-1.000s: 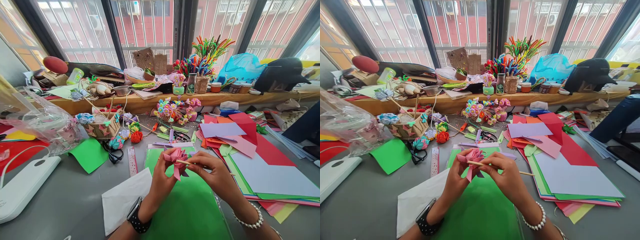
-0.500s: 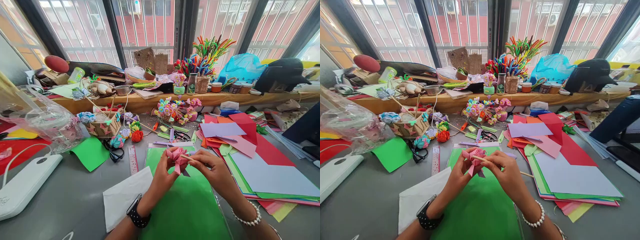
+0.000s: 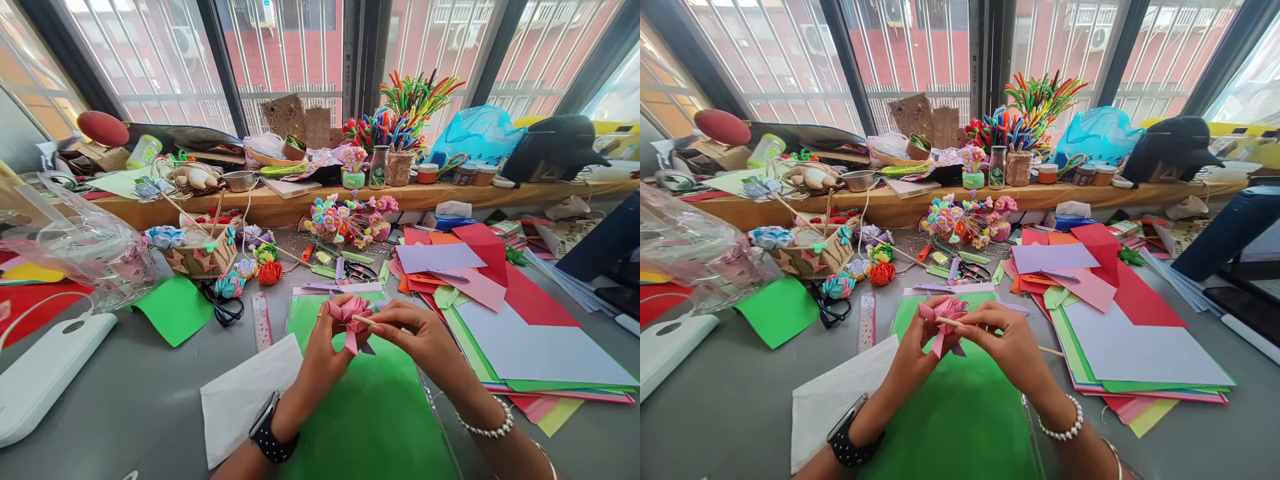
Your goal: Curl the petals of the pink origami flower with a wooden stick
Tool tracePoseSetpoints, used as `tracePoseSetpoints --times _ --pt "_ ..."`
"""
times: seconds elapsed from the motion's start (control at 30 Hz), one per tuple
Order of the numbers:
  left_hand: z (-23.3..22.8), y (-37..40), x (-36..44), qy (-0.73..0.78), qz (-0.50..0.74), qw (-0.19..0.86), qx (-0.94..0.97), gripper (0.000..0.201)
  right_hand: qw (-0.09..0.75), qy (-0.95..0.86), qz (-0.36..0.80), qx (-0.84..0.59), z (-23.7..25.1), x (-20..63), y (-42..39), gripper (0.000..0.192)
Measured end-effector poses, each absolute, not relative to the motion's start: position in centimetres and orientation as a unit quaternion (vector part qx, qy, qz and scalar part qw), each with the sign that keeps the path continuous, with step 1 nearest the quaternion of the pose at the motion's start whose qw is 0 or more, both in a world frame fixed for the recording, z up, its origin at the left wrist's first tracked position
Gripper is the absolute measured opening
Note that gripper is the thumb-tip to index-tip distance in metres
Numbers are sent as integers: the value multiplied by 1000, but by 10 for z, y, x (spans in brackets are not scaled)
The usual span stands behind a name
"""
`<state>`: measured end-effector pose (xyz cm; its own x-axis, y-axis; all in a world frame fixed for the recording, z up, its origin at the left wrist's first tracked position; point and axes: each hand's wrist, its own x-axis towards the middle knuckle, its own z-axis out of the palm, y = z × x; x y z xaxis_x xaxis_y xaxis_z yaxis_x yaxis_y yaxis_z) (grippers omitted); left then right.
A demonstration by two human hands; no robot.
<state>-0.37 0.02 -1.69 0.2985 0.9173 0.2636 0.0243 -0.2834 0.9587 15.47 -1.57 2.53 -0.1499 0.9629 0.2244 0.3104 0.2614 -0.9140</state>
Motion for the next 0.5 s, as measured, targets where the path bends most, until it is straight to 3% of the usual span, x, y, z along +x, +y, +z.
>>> tracePoseSetpoints --times 0.23,0.3,0.4,0.5 --pt "-1 11 -26 307 462 450 700 73 502 -687 229 -473 22 153 -18 10" --pt "6 14 -35 308 500 382 714 64 495 -710 179 -468 22 152 -19 11" --pt "15 12 -40 358 515 204 752 26 476 -743 116 -456 22 150 -20 13" --pt "15 8 -35 345 478 168 790 13 464 -770 54 -435 20 147 -20 16"
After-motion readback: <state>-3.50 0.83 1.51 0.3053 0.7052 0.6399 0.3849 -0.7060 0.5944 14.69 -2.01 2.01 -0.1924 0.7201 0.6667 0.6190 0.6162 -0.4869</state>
